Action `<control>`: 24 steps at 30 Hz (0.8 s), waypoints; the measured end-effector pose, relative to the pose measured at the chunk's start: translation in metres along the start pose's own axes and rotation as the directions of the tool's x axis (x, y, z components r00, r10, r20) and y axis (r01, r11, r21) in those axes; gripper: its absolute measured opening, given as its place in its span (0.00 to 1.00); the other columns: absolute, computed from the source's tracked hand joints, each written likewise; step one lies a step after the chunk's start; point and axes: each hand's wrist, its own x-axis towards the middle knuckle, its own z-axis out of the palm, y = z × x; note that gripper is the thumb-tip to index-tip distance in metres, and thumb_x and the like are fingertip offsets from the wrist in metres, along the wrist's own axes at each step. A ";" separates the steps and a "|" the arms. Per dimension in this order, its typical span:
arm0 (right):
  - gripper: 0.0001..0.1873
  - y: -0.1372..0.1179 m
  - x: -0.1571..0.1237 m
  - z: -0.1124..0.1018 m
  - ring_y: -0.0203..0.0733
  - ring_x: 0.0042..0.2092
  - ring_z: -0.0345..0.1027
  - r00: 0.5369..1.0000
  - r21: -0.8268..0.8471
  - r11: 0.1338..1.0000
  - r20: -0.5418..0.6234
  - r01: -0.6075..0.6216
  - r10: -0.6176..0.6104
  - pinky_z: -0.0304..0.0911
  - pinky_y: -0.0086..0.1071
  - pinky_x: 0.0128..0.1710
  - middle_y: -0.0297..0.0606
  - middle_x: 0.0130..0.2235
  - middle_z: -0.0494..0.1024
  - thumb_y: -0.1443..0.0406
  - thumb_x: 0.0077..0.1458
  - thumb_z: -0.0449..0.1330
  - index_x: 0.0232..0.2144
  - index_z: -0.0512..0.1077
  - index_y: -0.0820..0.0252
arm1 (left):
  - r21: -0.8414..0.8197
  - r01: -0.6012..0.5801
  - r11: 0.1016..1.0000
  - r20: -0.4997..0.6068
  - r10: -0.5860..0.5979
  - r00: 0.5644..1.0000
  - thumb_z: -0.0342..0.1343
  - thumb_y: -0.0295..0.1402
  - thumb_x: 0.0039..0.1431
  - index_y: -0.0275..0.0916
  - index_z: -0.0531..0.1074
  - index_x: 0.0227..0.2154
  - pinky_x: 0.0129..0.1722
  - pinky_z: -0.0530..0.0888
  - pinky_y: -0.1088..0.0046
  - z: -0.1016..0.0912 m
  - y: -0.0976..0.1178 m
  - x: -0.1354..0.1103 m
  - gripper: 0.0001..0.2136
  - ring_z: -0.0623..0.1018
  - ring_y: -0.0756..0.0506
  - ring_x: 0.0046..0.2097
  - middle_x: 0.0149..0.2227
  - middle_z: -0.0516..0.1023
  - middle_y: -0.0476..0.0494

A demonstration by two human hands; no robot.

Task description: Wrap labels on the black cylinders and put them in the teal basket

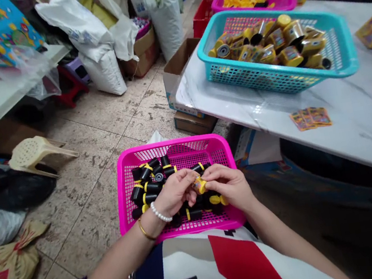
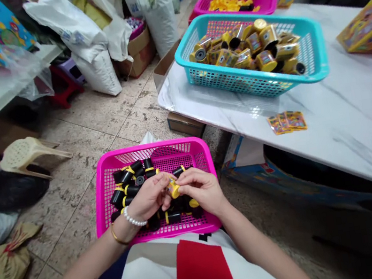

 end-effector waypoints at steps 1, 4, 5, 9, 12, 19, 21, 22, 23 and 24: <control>0.03 0.001 0.001 0.001 0.38 0.36 0.72 1.000 0.003 1.000 -0.012 0.010 -0.010 0.69 0.33 0.39 0.35 0.32 0.77 0.68 0.46 0.68 0.27 0.79 0.54 | -0.005 0.001 1.000 0.008 -0.001 1.000 0.59 0.48 0.52 0.35 0.67 0.38 0.12 0.63 0.83 0.000 0.000 0.001 0.21 0.67 0.56 0.15 0.23 0.73 0.51; 0.04 0.002 0.003 0.003 0.38 0.36 0.72 1.000 0.027 1.000 -0.027 0.005 -0.004 0.70 0.33 0.37 0.36 0.34 0.77 0.67 0.47 0.68 0.29 0.79 0.54 | 0.024 0.010 1.000 0.005 -0.010 1.000 0.59 0.49 0.52 0.34 0.68 0.34 0.10 0.59 0.84 -0.001 0.003 0.005 0.20 0.66 0.56 0.13 0.21 0.74 0.50; 0.05 0.001 0.003 0.003 0.39 0.37 0.72 1.000 0.027 1.000 -0.019 0.001 0.000 0.70 0.34 0.38 0.37 0.36 0.77 0.66 0.48 0.68 0.31 0.79 0.54 | 0.040 0.016 0.999 -0.019 -0.016 1.000 0.59 0.50 0.51 0.34 0.67 0.32 0.09 0.57 0.84 -0.001 0.004 0.006 0.20 0.64 0.56 0.12 0.20 0.73 0.50; 0.05 -0.001 0.005 0.004 0.41 0.39 0.72 1.000 -0.063 0.998 0.025 0.015 -0.013 0.71 0.37 0.41 0.39 0.37 0.76 0.66 0.49 0.67 0.32 0.79 0.54 | 0.039 0.042 0.998 -0.077 -0.039 0.996 0.57 0.52 0.52 0.34 0.68 0.34 0.08 0.56 0.84 0.000 0.007 0.006 0.22 0.62 0.56 0.10 0.16 0.72 0.51; 0.02 -0.001 0.005 0.004 0.37 0.32 0.72 1.000 0.000 1.000 0.007 -0.022 0.022 0.73 0.34 0.32 0.37 0.35 0.74 0.66 0.51 0.65 0.30 0.79 0.54 | -0.028 0.052 0.998 -0.011 -0.052 0.999 0.58 0.50 0.53 0.33 0.69 0.35 0.09 0.59 0.84 0.001 0.006 0.004 0.21 0.65 0.56 0.11 0.18 0.74 0.50; 0.05 0.002 -0.003 0.007 0.38 0.35 0.72 1.000 -0.037 0.999 -0.014 -0.011 0.011 0.73 0.32 0.31 0.37 0.37 0.71 0.66 0.50 0.66 0.32 0.79 0.52 | -0.030 0.062 0.998 -0.044 -0.063 0.997 0.59 0.50 0.51 0.36 0.65 0.28 0.07 0.56 0.85 0.002 0.003 0.005 0.20 0.64 0.56 0.10 0.16 0.72 0.51; 0.03 0.002 -0.006 0.009 0.33 0.29 0.70 0.999 0.029 0.999 -0.028 -0.030 0.031 0.71 0.30 0.27 0.35 0.37 0.70 0.65 0.51 0.65 0.32 0.79 0.52 | -0.021 0.061 0.998 0.001 -0.061 0.998 0.57 0.51 0.52 0.36 0.65 0.29 0.07 0.55 0.84 0.004 0.003 0.002 0.20 0.63 0.56 0.10 0.16 0.72 0.51; 0.06 0.002 -0.007 0.010 0.32 0.28 0.70 0.999 0.037 0.998 -0.023 -0.042 0.043 0.71 0.30 0.26 0.35 0.39 0.69 0.64 0.51 0.66 0.34 0.78 0.52 | -0.012 0.059 0.998 0.008 -0.059 0.998 0.57 0.51 0.52 0.36 0.65 0.29 0.07 0.55 0.84 0.006 0.003 0.001 0.20 0.62 0.56 0.10 0.16 0.72 0.51; 0.12 0.001 -0.007 0.011 0.32 0.29 0.70 0.999 0.011 0.999 -0.011 -0.047 0.047 0.71 0.30 0.28 0.36 0.41 0.70 0.63 0.49 0.67 0.39 0.78 0.50 | 0.003 0.055 0.999 -0.001 -0.055 0.999 0.57 0.51 0.53 0.35 0.66 0.29 0.07 0.54 0.84 0.007 0.002 0.000 0.20 0.62 0.56 0.10 0.16 0.71 0.51; 0.20 0.000 -0.007 0.013 0.34 0.32 0.71 0.999 -0.044 0.998 0.003 -0.040 0.040 0.71 0.30 0.30 0.37 0.43 0.70 0.62 0.46 0.69 0.45 0.75 0.49 | 0.019 0.052 0.998 -0.018 -0.052 0.998 0.56 0.51 0.53 0.35 0.66 0.29 0.07 0.53 0.85 0.008 0.002 -0.002 0.20 0.61 0.56 0.09 0.16 0.71 0.52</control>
